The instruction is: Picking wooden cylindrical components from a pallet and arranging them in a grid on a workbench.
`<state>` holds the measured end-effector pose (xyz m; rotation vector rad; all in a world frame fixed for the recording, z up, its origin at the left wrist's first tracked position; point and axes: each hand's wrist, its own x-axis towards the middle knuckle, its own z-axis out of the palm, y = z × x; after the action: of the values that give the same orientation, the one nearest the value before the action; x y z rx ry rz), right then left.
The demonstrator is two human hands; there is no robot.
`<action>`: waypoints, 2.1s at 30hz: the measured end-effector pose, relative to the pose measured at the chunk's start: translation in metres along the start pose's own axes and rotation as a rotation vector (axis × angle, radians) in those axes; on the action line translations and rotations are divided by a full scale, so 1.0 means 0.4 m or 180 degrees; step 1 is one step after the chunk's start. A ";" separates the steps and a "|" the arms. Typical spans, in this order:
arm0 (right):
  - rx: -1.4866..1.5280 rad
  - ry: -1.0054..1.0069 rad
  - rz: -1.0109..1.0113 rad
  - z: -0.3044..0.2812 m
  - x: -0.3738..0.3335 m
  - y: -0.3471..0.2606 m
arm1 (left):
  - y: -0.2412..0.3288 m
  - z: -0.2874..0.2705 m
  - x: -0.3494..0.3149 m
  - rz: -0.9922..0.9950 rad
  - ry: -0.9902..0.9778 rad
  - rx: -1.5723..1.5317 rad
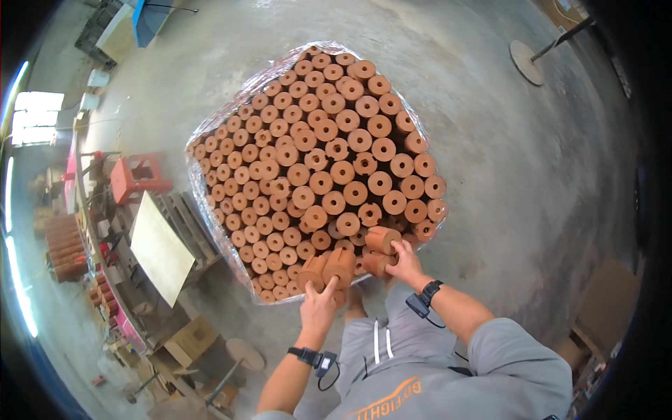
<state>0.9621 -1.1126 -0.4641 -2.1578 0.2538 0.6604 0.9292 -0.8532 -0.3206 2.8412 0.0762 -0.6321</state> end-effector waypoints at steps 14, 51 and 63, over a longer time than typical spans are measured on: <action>0.0096 -0.1196 -0.1362 0.025 -0.253 -0.409 | 0.049 -0.459 -0.398 -0.0172 -0.0260 -0.0620; -0.0708 -0.3663 -0.3337 0.641 -0.666 -0.679 | -0.332 -0.378 -1.117 -0.1742 0.0394 -0.1170; -0.0994 -0.4346 -0.2963 0.758 -0.628 -0.801 | -0.436 -0.369 -1.052 -0.2515 0.0336 -0.1262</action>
<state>0.7665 -0.6881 -0.2660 -1.3459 -1.5141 1.4036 0.5915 -0.6494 -0.0489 2.3798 1.2294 -0.5129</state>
